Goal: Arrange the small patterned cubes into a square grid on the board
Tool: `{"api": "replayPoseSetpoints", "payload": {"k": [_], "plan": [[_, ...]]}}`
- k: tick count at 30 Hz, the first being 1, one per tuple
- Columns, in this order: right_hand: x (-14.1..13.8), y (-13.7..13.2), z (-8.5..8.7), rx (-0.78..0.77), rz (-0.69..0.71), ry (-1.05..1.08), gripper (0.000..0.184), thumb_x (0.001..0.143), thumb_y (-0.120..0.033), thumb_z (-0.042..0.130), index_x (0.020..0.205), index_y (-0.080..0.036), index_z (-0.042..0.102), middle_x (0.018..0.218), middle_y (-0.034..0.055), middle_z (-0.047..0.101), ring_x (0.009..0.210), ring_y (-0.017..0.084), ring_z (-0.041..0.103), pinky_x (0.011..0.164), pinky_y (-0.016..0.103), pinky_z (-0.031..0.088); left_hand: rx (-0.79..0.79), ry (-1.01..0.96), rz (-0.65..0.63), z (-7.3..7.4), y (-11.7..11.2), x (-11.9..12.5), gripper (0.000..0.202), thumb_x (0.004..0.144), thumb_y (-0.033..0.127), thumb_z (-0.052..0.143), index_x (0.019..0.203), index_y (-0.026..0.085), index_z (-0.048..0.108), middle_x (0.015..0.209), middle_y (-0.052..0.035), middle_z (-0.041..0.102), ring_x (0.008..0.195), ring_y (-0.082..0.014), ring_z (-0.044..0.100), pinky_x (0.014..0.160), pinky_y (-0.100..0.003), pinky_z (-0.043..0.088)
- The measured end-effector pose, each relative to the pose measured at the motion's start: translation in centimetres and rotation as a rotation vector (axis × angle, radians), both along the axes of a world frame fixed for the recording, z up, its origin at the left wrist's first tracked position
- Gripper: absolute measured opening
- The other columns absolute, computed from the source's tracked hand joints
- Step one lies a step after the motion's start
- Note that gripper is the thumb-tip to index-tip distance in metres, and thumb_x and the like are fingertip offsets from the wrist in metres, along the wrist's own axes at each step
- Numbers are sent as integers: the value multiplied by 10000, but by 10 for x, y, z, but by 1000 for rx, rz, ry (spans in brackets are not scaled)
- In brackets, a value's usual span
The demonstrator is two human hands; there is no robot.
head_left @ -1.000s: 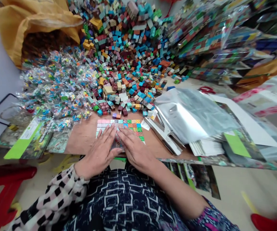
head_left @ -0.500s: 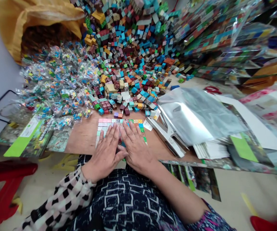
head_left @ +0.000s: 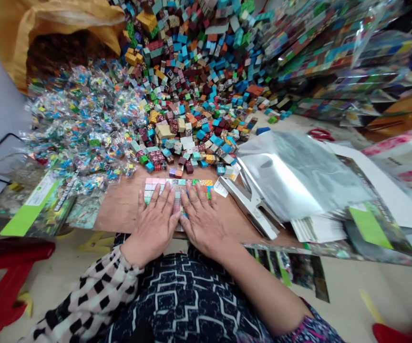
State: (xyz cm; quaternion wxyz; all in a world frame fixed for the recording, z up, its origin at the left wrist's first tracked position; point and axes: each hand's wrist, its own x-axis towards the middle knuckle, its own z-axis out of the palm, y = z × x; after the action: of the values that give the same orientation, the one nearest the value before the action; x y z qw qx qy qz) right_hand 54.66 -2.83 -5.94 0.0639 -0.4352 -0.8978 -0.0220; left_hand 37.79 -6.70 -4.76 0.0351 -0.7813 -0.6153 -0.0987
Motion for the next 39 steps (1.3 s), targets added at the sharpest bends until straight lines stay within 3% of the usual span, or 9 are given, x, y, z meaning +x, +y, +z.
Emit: {"api": "replayPoseSetpoints", "payload": {"k": [5,13,23,28,35,39], "plan": [[-3,3,0,-55,19,-1,592,1026,-395,256,1552,-125,279,1639,107,203,1514,301,152,1212,548,169,-71,-5,28,4,3,3,547,1038,397,229,1494,144,397,1594,-82,361,1503,-277,242,1229,-564,43],[-2,5,6,-140,54,-12,601,1009,-401,300,1534,-110,339,1626,126,228,1502,327,197,1210,550,202,-112,3,2,-3,3,2,550,1034,405,256,1484,132,415,1580,-94,382,1480,-306,292,1201,-578,169],[-3,6,8,-183,49,-18,605,1008,-392,296,1543,-112,327,1626,126,229,1500,331,205,1212,546,203,-152,-41,11,-2,4,2,569,1037,422,219,1491,132,403,1581,-111,381,1491,-307,266,1202,-584,164],[-2,5,7,-139,42,4,591,1019,-387,269,1555,-139,291,1637,120,198,1510,334,160,1207,581,182,-91,-67,3,0,3,0,658,1017,539,211,1533,138,296,1601,-129,338,1501,-311,237,1210,-587,95],[-2,2,10,-35,-5,67,608,1024,-346,267,1581,-143,138,1659,116,87,1527,312,61,1206,580,184,49,-97,-71,2,2,-3,742,1003,568,222,1584,189,-39,1634,-143,253,1526,-278,159,1223,-534,-24],[-2,2,7,-28,-24,87,620,1022,-352,263,1576,-117,112,1654,131,111,1529,298,53,1212,568,164,49,-102,-93,2,4,-2,746,995,586,203,1584,214,-62,1626,-130,282,1516,-278,197,1223,-530,-49]]}}
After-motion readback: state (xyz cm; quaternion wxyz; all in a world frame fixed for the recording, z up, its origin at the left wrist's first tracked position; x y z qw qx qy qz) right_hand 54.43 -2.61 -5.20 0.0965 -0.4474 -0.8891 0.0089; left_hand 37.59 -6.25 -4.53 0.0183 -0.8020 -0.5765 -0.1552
